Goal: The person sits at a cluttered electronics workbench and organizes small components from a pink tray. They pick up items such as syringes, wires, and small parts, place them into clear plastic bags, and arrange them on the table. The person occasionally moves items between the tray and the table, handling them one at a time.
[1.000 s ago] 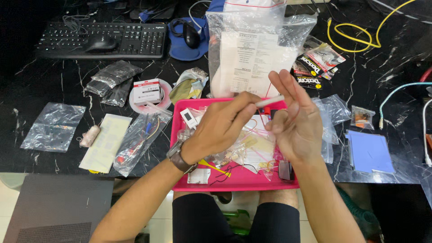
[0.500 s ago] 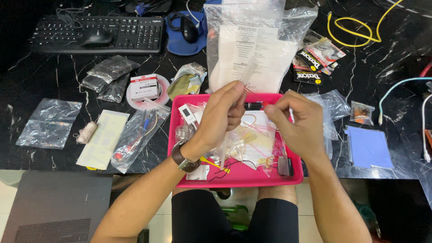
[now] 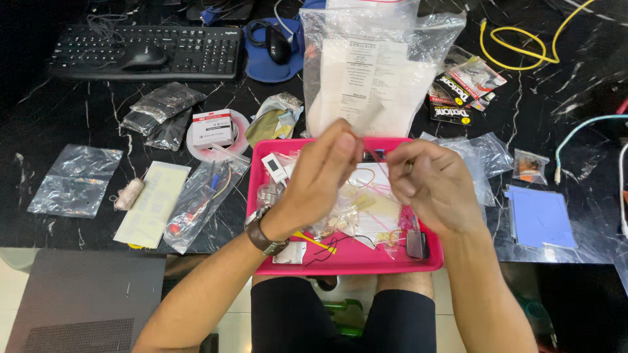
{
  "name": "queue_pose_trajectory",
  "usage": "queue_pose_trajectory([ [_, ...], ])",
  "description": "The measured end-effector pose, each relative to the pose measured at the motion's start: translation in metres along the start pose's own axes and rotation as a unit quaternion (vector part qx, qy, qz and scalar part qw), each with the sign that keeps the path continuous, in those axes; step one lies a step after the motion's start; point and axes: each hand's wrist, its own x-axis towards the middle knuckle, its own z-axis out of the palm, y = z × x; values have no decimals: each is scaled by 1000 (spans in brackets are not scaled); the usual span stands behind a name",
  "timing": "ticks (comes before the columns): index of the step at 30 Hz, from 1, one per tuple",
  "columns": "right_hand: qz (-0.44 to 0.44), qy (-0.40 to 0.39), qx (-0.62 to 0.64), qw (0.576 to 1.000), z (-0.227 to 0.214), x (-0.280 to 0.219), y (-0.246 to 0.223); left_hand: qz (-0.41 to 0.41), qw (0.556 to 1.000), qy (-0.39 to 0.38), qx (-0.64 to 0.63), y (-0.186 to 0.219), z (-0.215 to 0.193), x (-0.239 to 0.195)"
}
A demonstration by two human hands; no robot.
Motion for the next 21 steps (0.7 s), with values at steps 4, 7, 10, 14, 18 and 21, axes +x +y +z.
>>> queue_pose_trajectory([
  [4, -92, -45, -258, 961, 18, 2, -28, -32, 994, 34, -96, -8, 1, 0],
  [7, -86, -7, -385, 919, 22, -1, -32, -68, 981, 46, -175, -21, 2, -2],
  [10, -146, -74, -262, 951, 29, -3, -34, -57, 968, 70, -234, -23, -1, 2],
  [14, -84, -31, 192, 977, 14, -15, -16, -31, 983, 49, -176, -18, 7, -2],
  [18, -70, -13, 199, 977, 44, -16, -16, 14, 996, -12, -86, -11, 8, -5],
  [21, -44, -10, 75, 996, 34, -5, -19, 121, 952, -87, 267, 3, -10, -4],
])
